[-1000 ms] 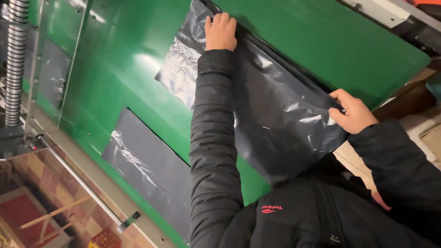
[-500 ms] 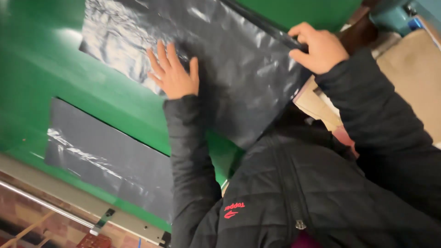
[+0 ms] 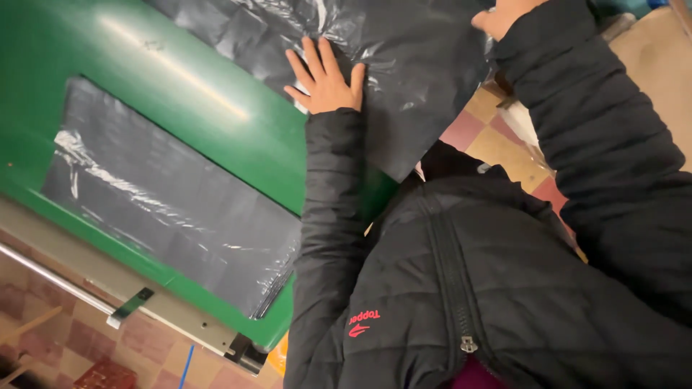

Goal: Folding black plastic bags and inserting them into yellow plastic sleeves.

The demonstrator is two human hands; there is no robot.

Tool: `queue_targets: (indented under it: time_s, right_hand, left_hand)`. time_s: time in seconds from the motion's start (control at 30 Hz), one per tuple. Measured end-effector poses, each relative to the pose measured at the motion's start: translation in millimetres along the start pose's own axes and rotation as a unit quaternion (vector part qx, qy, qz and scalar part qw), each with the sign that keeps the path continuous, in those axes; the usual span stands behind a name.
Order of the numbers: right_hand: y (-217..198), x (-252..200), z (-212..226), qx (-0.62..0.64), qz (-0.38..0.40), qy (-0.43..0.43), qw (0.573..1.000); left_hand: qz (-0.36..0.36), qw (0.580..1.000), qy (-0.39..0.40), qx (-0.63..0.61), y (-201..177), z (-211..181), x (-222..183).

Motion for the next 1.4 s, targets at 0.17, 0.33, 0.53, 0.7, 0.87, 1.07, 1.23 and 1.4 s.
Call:
queue_targets:
  time_s: [0.17, 0.33, 0.53, 0.7, 0.87, 1.07, 1.23, 1.4]
  right_hand:
    - [17.2, 16.0, 4.9, -0.008, -0.062, 0.007, 0.998]
    - [27.3, 40.3, -6.0, -0.077, 0.063, 0.033, 0.995]
    - [-0.8, 24.3, 12.8, -0.057, 0.050, 0.119, 0.990]
    - [7.5, 26.3, 0.9, -0.054, 0.056, 0.189, 0.979]
    - [37.4, 49.2, -43.4, 0.017, 0.121, 0.081, 0.989]
    - [4.1, 56.6, -36.9, 0.243, 0.144, -0.019, 0.959]
    - [-8.7, 58.3, -29.0, 0.393, 0.114, -0.024, 0.912]
    - [-42.2, 45.8, 25.3, 0.621, 0.075, 0.148, 0.766]
  left_hand:
    - [-0.046, 0.985, 0.139, -0.088, -12.4, -17.2, -77.5]
    - [0.073, 0.957, 0.265, -0.098, -17.8, -29.2, -162.1]
    - [0.060, 0.958, 0.281, 0.002, -10.7, -22.9, -177.0]
    - [-0.011, 0.958, 0.286, -0.029, 1.4, -24.7, -175.2]
    - [-0.039, 0.956, 0.287, -0.045, 8.1, -24.5, -171.1]
    - [-0.117, 0.947, 0.297, -0.016, 39.5, -13.1, -170.3]
    - [-0.116, 0.937, 0.306, -0.121, -49.4, -26.2, -156.1]
    - [-0.166, 0.941, 0.267, -0.127, -41.5, -21.5, -142.7]
Point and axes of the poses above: each hand's wrist, its own x-axis towards the middle knuckle, its own y-axis out of the palm, z = x × y, the point moved 5 cm from there along x, towards the middle knuckle, and after that the axes turned 3 degrees about -x, right-handed, at the moved point
